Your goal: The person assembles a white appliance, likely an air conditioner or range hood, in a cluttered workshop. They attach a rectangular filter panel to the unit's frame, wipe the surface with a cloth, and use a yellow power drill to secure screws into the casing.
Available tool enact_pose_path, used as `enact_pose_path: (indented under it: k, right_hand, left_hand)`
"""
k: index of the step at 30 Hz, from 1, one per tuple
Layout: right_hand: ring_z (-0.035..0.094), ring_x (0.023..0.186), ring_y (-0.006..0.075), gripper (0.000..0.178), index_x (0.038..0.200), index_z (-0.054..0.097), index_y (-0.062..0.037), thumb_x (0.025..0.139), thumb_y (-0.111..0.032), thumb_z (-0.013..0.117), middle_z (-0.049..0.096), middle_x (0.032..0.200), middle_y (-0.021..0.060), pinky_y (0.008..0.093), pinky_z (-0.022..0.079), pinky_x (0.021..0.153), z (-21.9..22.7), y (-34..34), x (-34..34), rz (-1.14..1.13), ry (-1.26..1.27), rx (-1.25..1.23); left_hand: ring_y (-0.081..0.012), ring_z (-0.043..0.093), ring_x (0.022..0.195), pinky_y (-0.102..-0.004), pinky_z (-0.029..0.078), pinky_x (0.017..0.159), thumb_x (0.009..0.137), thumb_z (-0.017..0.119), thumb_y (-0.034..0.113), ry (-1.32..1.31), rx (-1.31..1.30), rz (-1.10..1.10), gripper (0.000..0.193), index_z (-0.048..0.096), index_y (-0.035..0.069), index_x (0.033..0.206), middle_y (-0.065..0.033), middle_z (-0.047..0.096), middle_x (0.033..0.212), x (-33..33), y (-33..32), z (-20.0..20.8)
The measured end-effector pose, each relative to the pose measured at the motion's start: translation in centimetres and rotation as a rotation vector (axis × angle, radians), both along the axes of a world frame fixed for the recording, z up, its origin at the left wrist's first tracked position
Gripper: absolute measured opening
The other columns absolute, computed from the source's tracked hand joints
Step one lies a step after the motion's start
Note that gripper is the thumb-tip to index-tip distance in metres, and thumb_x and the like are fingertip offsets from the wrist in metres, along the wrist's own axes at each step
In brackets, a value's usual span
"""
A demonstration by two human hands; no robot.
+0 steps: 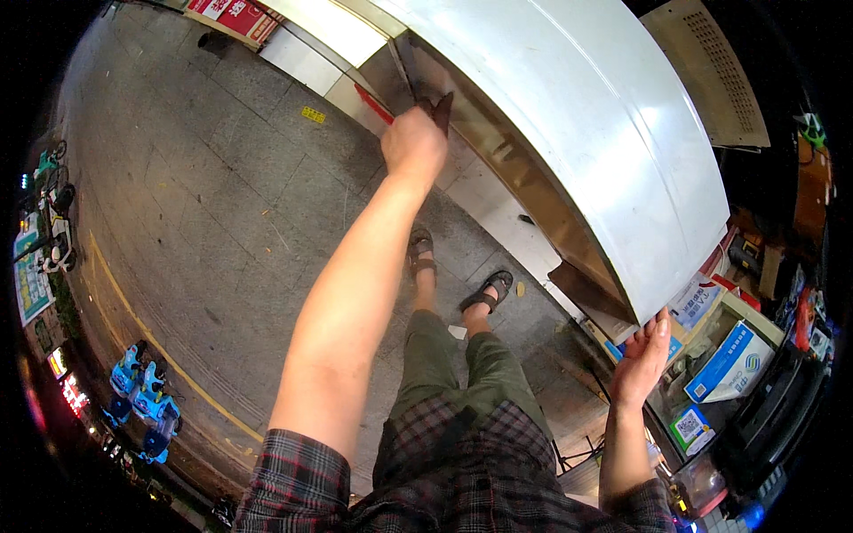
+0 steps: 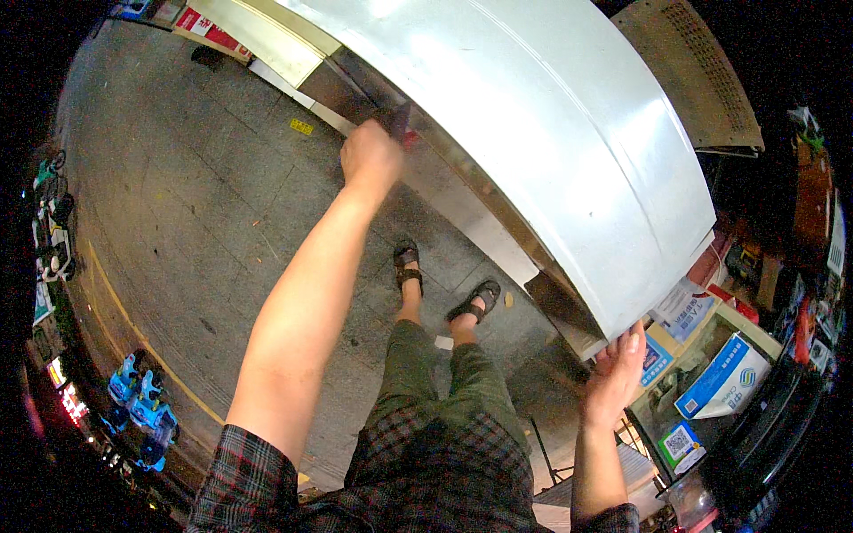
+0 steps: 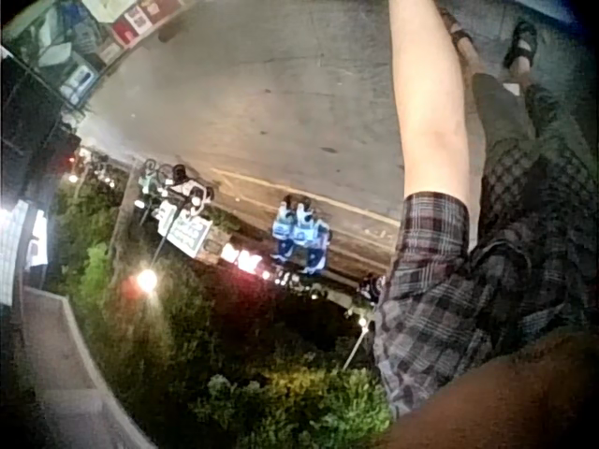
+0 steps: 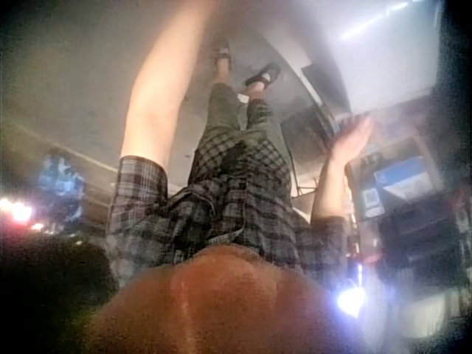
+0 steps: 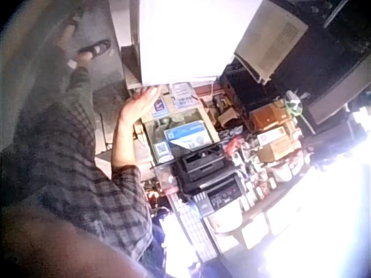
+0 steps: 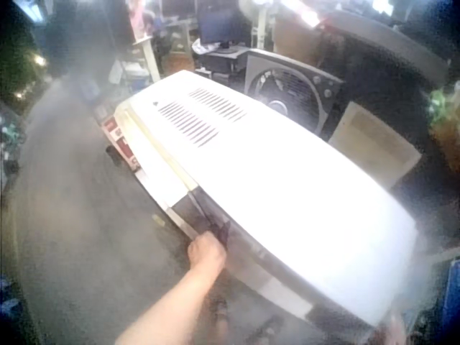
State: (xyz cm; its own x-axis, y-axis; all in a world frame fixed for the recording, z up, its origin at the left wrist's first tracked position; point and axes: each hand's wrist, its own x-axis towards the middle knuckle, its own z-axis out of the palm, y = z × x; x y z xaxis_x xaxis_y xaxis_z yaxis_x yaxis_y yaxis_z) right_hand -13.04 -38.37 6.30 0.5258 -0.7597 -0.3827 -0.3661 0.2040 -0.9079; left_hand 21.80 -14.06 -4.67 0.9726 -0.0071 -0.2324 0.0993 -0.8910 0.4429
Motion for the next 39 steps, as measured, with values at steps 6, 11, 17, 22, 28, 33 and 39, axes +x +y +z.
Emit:
enact_pose_path:
  k: [6, 11, 17, 22, 28, 33, 39]
  right_hand:
    - [0.048, 0.095, 0.0128, 0.066, 0.156, 0.037, 0.0007, 0.110, -0.045, 0.045, 0.053, 0.143, 0.0058, 0.0264, 0.040, 0.085, -1.8, -1.2, -1.2, -0.033, -0.046, 0.089]
    - [0.044, 0.144, 0.0302, 0.071, 0.155, 0.032, 0.0066, 0.112, -0.050, 0.032, 0.044, 0.157, 0.0201, 0.0424, 0.039, 0.115, -0.4, -0.6, 0.6, 0.082, -0.103, 0.107]
    - [0.051, 0.137, 0.0368, 0.073, 0.153, 0.036, 0.0077, 0.110, -0.052, 0.039, 0.046, 0.151, 0.0260, 0.0480, 0.046, 0.112, 0.1, -1.0, -1.3, 0.160, -0.082, 0.054]
    - [0.055, 0.133, 0.0327, 0.066, 0.151, 0.040, 0.0076, 0.111, -0.045, 0.044, 0.050, 0.147, 0.0228, 0.0455, 0.049, 0.108, -0.5, -3.2, -1.1, 0.167, -0.131, 0.040]
    - [0.054, 0.133, 0.0302, 0.062, 0.153, 0.039, 0.0039, 0.111, -0.041, 0.045, 0.051, 0.148, 0.0203, 0.0422, 0.049, 0.107, -1.3, -8.1, 1.1, 0.128, -0.176, 0.025]
    - [0.055, 0.132, 0.0282, 0.058, 0.152, 0.043, 0.0001, 0.111, -0.040, 0.047, 0.051, 0.148, 0.0176, 0.0395, 0.050, 0.105, -3.4, -9.7, 0.7, 0.116, -0.180, -0.025]
    - [0.050, 0.139, 0.0364, 0.058, 0.146, 0.047, 0.0053, 0.108, -0.039, 0.048, 0.054, 0.147, 0.0270, 0.0409, 0.039, 0.115, -3.8, -10.5, 0.8, 0.070, -0.164, 0.009]
  left_hand:
    - [-0.0450, 0.069, 0.097, -0.0511, 0.054, 0.085, 0.103, 0.057, 0.039, -0.046, -0.261, -0.121, 0.038, 0.071, 0.003, 0.103, -0.0242, 0.072, 0.098, -7.0, 2.7, -3.2]
    - [-0.0428, 0.070, 0.095, -0.0457, 0.055, 0.083, 0.103, 0.060, 0.035, 0.241, -0.387, -0.214, 0.035, 0.071, 0.003, 0.108, -0.0237, 0.072, 0.101, -20.0, 3.6, -6.1]
    - [-0.0199, 0.066, 0.105, -0.0359, 0.054, 0.092, 0.107, 0.057, 0.042, 1.092, -1.059, 0.219, 0.050, 0.061, 0.000, 0.133, -0.0097, 0.069, 0.121, -31.7, -2.3, -1.8]
    - [-0.0267, 0.067, 0.111, -0.0393, 0.056, 0.094, 0.109, 0.052, 0.040, 1.185, -1.309, 0.408, 0.055, 0.047, -0.002, 0.144, -0.0169, 0.062, 0.135, -32.8, -8.5, 3.1]
    - [-0.0219, 0.059, 0.110, -0.0375, 0.051, 0.097, 0.108, 0.055, 0.034, 0.359, -0.871, 0.097, 0.043, 0.049, 0.001, 0.136, -0.0132, 0.056, 0.126, -33.1, -11.6, 5.9]
    - [-0.0338, 0.047, 0.132, -0.0449, 0.045, 0.104, 0.094, 0.073, 0.024, -0.286, -0.538, -0.463, 0.059, 0.044, 0.002, 0.140, -0.0218, 0.037, 0.148, -31.9, -11.9, 11.1]
    - [-0.0473, 0.026, 0.150, -0.0585, 0.026, 0.120, 0.082, 0.084, 0.025, -0.472, -0.202, -0.778, 0.079, 0.045, 0.003, 0.147, -0.0231, 0.036, 0.158, -26.5, -17.2, 16.6]
